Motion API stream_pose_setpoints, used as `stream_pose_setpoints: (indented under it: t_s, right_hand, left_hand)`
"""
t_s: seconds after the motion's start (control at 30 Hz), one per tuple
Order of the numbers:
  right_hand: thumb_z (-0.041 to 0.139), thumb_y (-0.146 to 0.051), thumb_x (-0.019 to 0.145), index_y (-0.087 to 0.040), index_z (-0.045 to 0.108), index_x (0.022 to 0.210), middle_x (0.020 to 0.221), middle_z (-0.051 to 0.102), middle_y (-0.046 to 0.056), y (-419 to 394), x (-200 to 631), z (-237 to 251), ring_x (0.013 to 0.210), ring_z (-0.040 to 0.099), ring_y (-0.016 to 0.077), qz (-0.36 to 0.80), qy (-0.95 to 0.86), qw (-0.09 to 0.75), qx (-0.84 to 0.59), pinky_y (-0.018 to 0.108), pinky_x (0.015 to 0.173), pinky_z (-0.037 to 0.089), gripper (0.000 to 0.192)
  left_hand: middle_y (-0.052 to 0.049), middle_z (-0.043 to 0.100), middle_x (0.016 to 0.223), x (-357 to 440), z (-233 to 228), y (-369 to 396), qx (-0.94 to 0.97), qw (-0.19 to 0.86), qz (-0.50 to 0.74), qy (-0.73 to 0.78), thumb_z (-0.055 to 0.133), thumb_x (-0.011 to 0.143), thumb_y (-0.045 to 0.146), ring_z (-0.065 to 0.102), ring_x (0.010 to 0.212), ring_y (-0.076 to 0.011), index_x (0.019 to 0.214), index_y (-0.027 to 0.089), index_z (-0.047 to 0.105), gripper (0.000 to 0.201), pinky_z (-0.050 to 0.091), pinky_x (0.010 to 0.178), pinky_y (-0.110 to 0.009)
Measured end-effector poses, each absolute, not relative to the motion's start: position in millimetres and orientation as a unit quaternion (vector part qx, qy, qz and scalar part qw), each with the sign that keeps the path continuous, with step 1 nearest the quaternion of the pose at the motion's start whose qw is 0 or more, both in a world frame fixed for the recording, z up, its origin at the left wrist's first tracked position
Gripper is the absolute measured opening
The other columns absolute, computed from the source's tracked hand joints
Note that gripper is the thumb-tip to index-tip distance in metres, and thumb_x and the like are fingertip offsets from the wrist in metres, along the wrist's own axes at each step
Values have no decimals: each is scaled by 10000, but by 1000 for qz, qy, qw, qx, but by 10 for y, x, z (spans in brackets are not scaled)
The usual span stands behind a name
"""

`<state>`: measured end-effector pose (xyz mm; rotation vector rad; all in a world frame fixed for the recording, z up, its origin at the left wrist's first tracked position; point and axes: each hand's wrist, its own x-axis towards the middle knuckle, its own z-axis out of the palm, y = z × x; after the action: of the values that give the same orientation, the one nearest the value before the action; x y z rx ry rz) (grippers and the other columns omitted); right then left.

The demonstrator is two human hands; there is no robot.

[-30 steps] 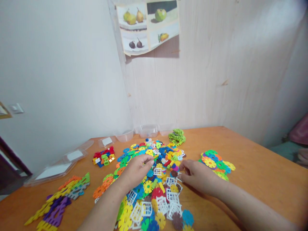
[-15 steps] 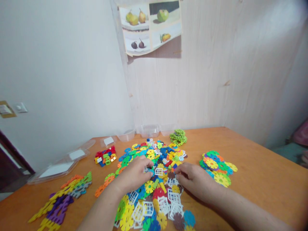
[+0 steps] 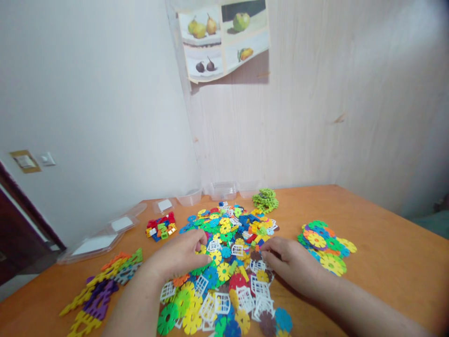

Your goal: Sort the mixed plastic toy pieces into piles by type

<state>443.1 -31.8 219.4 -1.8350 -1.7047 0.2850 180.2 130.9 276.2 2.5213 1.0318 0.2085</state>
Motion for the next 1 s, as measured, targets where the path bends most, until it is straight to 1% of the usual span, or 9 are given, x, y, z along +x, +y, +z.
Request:
stream_pose_setpoints:
  t_s: [0.2, 0.27, 0.4, 0.53, 0.63, 0.7, 0.77, 0.87, 1.0]
  right_hand:
    - [454, -316, 937, -243, 701, 887, 817, 686, 16, -317, 4421, 2206, 744, 601, 171, 118, -648, 303, -689, 247, 628, 380, 262]
    - [454, -317, 939, -239, 697, 884, 811, 682, 17, -321, 4416, 2205, 738, 598, 170, 116, -648, 301, -689, 249, 626, 379, 261]
    - [449, -323, 944, -232, 673, 828, 802, 672, 13, -323, 4410, 2203, 730, 589, 164, 115, -653, 297, -687, 251, 628, 375, 267]
    - [448, -329, 947, -229, 658, 807, 788, 665, 11, -321, 4406, 2208, 717, 581, 161, 113, -654, 297, -687, 250, 619, 372, 272]
    - [445, -326, 948, -230, 671, 834, 801, 673, 14, -322, 4404, 2212, 726, 587, 161, 117, -655, 298, -685, 250, 617, 374, 271]
    - [448, -317, 945, -229, 677, 844, 804, 679, 13, -323, 4403, 2211, 728, 593, 160, 116, -655, 299, -684, 250, 620, 375, 266]
    - [450, -303, 941, -225, 670, 823, 801, 684, 11, -324, 4403, 2211, 726, 598, 157, 115, -656, 300, -683, 248, 619, 376, 261]
    - [452, -283, 934, -222, 664, 813, 800, 690, 8, -325, 4397, 2212, 729, 606, 154, 122, -661, 300, -677, 243, 623, 382, 252]
    - [452, -282, 933, -217, 673, 843, 819, 695, 15, -321, 4386, 2219, 743, 614, 155, 132, -658, 307, -675, 242, 636, 398, 247]
  left_hand:
    - [-34, 638, 1011, 1777, 2791, 1263, 901, 200, 22, 384, 729, 628, 435, 584, 882, -231, 1022, 239, 599, 459, 399, 671, -279]
    - [-28, 631, 1012, 1823, 2794, 1239, 905, 188, 15, 381, 712, 640, 408, 581, 877, -221, 1019, 239, 589, 433, 392, 666, -272]
    - [-3, 621, 921, 1938, 2750, 1223, 914, 176, 16, 366, 622, 694, 322, 566, 807, -179, 938, 229, 584, 264, 362, 615, -249]
    - [1, 616, 846, 2010, 2722, 1205, 917, 197, 25, 346, 551, 761, 301, 560, 757, -167, 889, 220, 580, 154, 354, 592, -247]
    - [-8, 623, 870, 1981, 2795, 1156, 916, 211, 20, 342, 583, 783, 397, 563, 790, -186, 929, 222, 585, 229, 376, 616, -257]
    - [-12, 628, 922, 1937, 2860, 1121, 914, 220, 7, 341, 657, 732, 445, 569, 835, -201, 995, 230, 585, 347, 392, 642, -262]
    - [-14, 628, 976, 1902, 2893, 1101, 913, 225, -4, 342, 710, 677, 437, 573, 874, -210, 1042, 240, 579, 436, 403, 667, -265]
    - [-12, 619, 1010, 1898, 2846, 1122, 915, 207, -3, 345, 698, 666, 378, 566, 886, -208, 1022, 242, 577, 401, 400, 679, -265]
    - [-3, 615, 963, 1932, 2728, 1209, 920, 207, 14, 332, 654, 687, 331, 547, 857, -193, 968, 235, 569, 309, 386, 667, -258]
